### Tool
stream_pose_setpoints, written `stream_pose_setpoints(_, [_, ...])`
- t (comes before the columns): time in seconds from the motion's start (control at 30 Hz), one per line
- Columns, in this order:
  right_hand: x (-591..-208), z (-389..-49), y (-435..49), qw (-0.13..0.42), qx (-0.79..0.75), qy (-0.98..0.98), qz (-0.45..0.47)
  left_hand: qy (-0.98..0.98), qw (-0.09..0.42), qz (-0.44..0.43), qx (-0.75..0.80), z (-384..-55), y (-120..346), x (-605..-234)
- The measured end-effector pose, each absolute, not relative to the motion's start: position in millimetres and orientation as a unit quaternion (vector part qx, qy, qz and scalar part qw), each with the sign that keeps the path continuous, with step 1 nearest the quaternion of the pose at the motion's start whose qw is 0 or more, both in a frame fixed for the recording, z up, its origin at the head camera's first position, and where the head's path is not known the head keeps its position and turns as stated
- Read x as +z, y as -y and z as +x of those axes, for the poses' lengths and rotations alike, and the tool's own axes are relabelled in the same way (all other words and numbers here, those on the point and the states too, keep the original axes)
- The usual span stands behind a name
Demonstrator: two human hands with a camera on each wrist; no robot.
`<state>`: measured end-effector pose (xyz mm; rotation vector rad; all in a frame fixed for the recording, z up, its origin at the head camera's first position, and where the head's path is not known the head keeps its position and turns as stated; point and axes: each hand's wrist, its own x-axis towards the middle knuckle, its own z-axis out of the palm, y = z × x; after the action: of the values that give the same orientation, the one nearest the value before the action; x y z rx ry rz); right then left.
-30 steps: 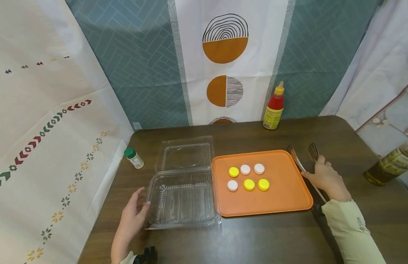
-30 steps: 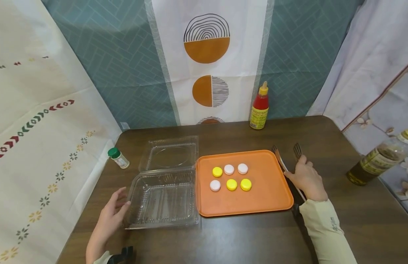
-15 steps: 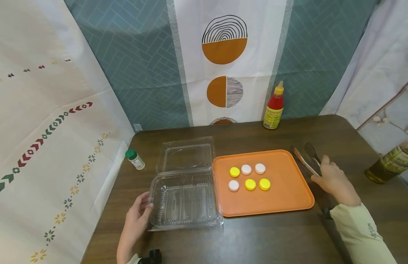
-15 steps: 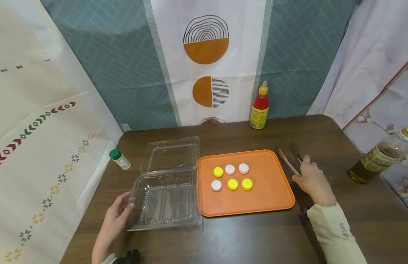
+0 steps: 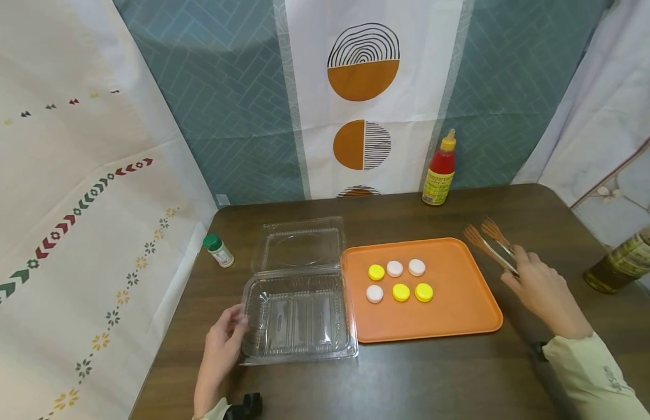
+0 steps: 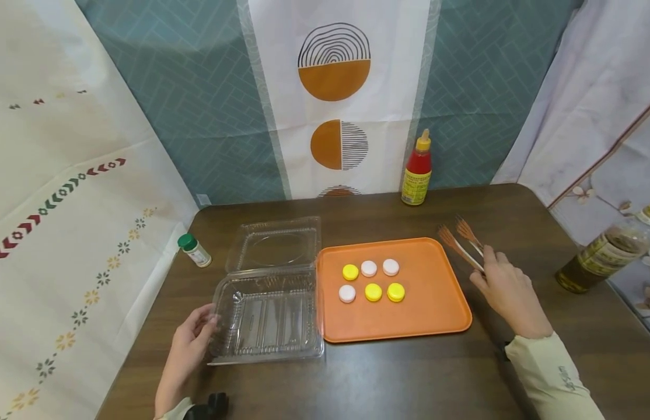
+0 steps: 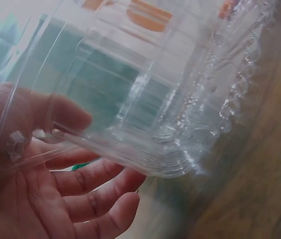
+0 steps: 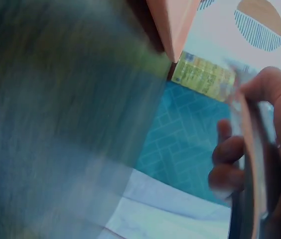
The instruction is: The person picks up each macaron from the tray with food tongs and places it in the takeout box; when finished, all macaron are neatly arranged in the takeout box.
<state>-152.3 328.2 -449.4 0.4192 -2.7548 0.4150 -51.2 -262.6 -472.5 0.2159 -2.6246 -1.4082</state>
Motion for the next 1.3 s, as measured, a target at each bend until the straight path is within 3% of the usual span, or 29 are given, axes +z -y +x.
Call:
stream_pose_setpoints(0.13, [-451, -154, -328, 0.200, 0.144, 0.943, 0.222, 0.880, 0.085, 0.075, -0.462, -52, 260, -471])
stream_pose_setpoints(0.27, [-451, -157, -324, 0.205, 0.140, 0.930, 0.270, 0.880, 0.097, 0.081, -0.458, -53, 258, -472])
stream_pose_setpoints(0.57, [-452, -157, -312, 0.167, 0.120, 0.930, 0.306, 0.862, 0.106, 0.109, -0.483, -57, 256, -476])
stream_pose_setpoints(0.8, [-443, -155, -308, 0.075, 0.114, 0.952, 0.274, 0.839, 0.113, 0.146, -0.512, -59, 252, -474])
stream_pose_setpoints(1.07, [-443, -156, -301, 0.063, 0.112, 0.948, 0.290, 0.794, 0.127, 0.182, -0.566, -58, 250, -473])
stream_pose_setpoints(1.3, [-447, -158, -297, 0.034, 0.108, 0.953, 0.280, 0.728, 0.103, 0.182, -0.653, -57, 253, -475])
